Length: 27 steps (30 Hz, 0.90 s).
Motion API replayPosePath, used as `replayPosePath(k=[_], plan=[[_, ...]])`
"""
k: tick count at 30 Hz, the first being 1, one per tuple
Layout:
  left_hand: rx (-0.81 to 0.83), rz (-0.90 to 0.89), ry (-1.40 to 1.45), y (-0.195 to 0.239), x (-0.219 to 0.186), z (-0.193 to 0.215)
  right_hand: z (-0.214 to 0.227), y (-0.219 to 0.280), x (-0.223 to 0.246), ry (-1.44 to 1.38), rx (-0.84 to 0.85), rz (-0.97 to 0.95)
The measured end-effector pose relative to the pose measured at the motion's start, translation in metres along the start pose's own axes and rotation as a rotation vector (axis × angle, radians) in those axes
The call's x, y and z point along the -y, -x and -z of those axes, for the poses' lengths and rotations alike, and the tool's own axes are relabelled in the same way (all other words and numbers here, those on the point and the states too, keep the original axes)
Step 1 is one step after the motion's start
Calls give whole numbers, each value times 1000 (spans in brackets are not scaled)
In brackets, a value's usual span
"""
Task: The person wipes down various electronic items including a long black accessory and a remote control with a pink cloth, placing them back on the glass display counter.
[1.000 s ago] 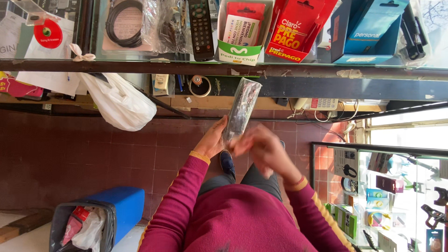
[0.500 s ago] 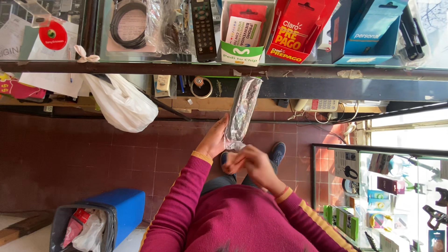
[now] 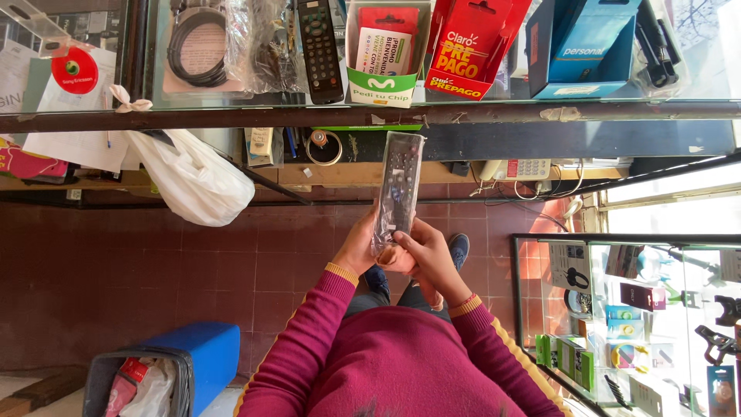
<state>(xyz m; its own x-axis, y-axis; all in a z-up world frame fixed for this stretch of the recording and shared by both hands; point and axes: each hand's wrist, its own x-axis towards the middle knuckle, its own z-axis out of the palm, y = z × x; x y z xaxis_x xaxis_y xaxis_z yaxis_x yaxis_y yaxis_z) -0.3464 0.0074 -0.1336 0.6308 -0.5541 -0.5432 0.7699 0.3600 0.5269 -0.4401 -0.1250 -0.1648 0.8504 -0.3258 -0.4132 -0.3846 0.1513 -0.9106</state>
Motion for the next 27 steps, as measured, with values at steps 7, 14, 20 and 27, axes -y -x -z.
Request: replayPosePath(k=[7, 14, 20, 27], plan=[[-158, -268, -640, 0, -6, 17, 33, 1, -59, 337, -198, 91], [-124, -304, -735, -12, 17, 27, 9, 39, 22, 1025, -100, 165], [-17, -194, -676, 5, -10, 32, 71, 35, 61, 88, -181, -66], [65, -122, -662, -12, 40, 49, 69, 0, 105, -85, -261, 234]])
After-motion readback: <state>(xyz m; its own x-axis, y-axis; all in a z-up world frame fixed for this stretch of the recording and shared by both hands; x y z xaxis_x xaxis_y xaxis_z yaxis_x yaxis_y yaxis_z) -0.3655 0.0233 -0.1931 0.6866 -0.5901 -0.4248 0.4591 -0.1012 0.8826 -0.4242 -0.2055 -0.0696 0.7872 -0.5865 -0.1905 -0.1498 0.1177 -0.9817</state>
